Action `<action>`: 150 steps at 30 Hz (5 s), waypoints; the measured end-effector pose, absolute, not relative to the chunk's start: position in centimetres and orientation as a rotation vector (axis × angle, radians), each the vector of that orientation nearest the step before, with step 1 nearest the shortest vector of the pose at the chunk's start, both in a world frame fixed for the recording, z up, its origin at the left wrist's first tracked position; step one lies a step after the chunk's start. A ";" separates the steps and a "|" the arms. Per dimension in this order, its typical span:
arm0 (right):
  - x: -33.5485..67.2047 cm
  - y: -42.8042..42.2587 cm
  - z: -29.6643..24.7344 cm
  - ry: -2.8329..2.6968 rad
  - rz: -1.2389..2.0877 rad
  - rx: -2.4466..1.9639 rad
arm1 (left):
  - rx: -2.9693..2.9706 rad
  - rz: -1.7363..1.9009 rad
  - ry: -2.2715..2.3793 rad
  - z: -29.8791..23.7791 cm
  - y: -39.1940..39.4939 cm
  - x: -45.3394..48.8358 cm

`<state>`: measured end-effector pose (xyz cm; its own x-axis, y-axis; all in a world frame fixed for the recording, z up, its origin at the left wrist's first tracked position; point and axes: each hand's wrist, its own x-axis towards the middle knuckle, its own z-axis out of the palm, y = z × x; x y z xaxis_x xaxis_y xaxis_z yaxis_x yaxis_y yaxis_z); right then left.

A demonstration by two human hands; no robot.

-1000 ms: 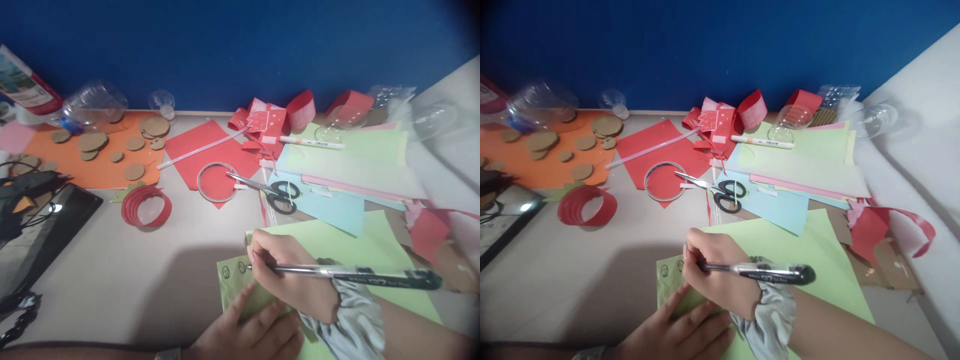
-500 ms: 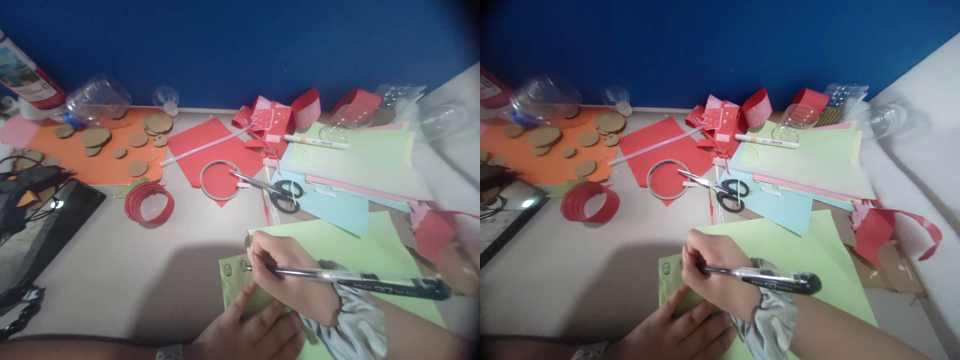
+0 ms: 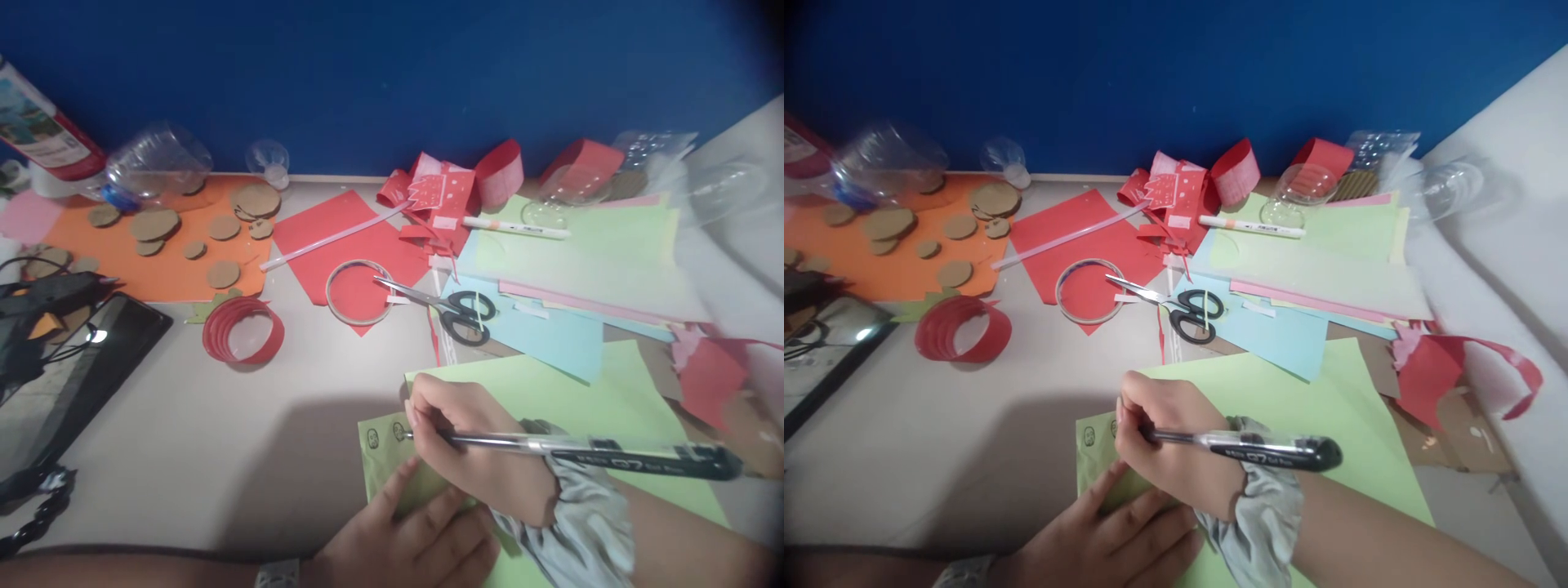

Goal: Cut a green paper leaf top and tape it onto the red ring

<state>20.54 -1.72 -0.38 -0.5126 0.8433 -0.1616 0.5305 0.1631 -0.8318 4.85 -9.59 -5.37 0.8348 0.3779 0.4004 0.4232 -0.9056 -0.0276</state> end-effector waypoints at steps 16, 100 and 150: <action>20.5 -1.9 -0.5 -2.089 1.252 -1.324 | -2.907 -0.592 -0.659 -5.3 -9.6 5.0; 20.1 -2.7 -0.7 -1.737 1.462 -1.492 | -2.794 -0.804 -0.769 -6.5 -9.8 5.8; 20.4 -3.4 -0.1 -2.025 1.248 -1.260 | -3.004 -0.480 -0.640 -5.2 -10.0 4.8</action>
